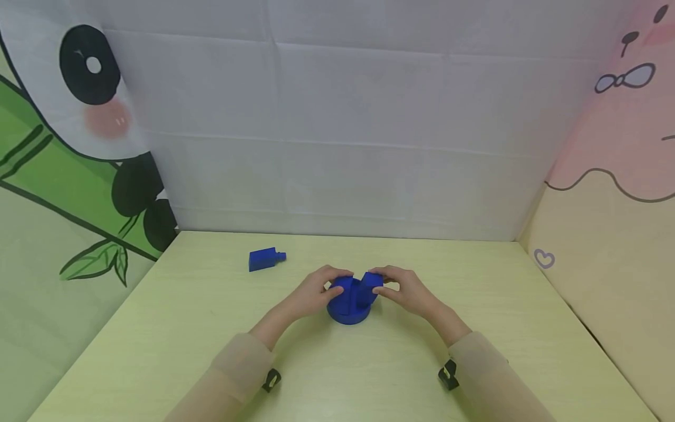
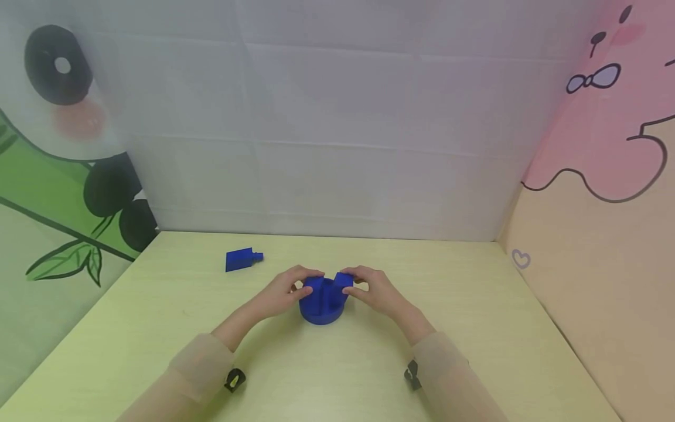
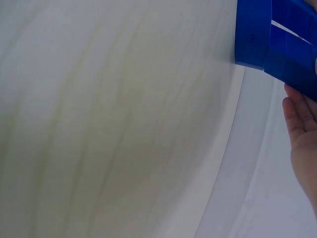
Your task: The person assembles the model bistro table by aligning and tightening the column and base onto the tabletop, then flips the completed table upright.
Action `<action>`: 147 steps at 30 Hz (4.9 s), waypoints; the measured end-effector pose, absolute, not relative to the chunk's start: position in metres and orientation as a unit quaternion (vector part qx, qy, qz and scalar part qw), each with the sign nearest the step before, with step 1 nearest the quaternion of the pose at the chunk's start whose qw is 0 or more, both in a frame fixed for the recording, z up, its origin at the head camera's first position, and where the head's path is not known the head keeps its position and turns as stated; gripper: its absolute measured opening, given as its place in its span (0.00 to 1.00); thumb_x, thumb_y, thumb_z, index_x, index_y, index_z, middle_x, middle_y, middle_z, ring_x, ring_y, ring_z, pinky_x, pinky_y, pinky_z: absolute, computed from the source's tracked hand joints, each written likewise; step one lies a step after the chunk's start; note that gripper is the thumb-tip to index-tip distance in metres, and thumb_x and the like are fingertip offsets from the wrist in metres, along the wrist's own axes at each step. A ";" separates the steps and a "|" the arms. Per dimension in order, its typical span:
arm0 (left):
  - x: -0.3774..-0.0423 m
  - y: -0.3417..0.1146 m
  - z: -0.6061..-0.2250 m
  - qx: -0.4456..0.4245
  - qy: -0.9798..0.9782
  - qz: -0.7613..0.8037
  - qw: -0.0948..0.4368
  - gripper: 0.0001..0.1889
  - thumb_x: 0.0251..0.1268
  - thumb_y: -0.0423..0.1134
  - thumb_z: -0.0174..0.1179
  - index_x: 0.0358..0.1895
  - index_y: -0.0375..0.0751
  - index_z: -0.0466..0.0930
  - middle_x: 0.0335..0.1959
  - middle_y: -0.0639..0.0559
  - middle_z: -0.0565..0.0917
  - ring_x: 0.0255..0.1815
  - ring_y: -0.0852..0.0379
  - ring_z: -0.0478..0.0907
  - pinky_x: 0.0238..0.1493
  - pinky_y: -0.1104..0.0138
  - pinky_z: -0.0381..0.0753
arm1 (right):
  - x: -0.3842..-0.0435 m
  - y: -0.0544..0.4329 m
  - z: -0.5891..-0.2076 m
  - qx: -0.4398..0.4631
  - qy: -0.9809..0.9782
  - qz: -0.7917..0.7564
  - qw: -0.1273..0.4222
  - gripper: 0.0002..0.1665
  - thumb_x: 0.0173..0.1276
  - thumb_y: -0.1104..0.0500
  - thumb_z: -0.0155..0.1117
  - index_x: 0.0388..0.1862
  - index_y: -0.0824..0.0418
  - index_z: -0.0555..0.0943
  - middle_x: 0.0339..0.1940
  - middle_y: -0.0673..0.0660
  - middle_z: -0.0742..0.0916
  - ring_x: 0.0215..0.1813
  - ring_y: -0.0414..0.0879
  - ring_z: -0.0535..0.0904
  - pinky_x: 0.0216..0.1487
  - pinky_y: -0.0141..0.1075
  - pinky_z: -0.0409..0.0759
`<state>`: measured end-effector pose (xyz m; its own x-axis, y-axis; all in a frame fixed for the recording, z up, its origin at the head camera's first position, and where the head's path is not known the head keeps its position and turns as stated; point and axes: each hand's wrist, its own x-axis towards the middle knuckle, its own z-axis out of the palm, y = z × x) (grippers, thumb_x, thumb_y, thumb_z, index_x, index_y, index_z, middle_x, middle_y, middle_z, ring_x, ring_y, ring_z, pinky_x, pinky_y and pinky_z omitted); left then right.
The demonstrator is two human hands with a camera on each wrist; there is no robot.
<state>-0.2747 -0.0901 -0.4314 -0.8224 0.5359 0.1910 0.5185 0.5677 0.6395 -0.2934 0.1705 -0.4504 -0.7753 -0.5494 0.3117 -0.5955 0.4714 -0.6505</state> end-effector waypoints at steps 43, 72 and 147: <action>-0.266 -0.082 -0.432 0.299 0.863 0.405 0.033 0.19 0.65 0.39 0.59 0.59 0.45 0.73 0.56 0.47 0.76 0.55 0.49 0.73 0.54 0.54 0.76 | -0.293 0.170 -0.450 0.342 -0.854 0.392 0.033 0.22 0.66 0.54 0.62 0.58 0.57 0.76 0.53 0.53 0.83 0.50 0.45 0.82 0.56 0.43 0.77; -0.252 -0.066 -0.431 0.194 0.899 0.391 -0.039 0.24 0.51 0.52 0.70 0.45 0.44 0.72 0.37 0.52 0.72 0.39 0.56 0.69 0.41 0.65 0.77 | -0.294 0.170 -0.452 0.340 -0.851 0.400 0.029 0.22 0.66 0.54 0.62 0.59 0.57 0.76 0.53 0.54 0.83 0.51 0.47 0.82 0.56 0.48 0.76; -0.320 -0.212 -0.413 0.162 0.935 0.304 -0.080 0.44 0.53 0.51 0.69 0.72 0.45 0.55 0.71 0.40 0.59 0.71 0.36 0.53 0.66 0.40 0.54 | -0.226 0.121 -0.425 0.250 -0.861 0.420 0.142 0.37 0.56 0.57 0.73 0.64 0.59 0.71 0.59 0.57 0.79 0.55 0.54 0.77 0.51 0.45 0.79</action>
<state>-0.3196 -0.2117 -0.4126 -0.9346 0.2554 0.2477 0.3523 0.7621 0.5433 -0.2260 0.1214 -0.4246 -0.8350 -0.3099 0.4547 -0.5492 0.5219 -0.6527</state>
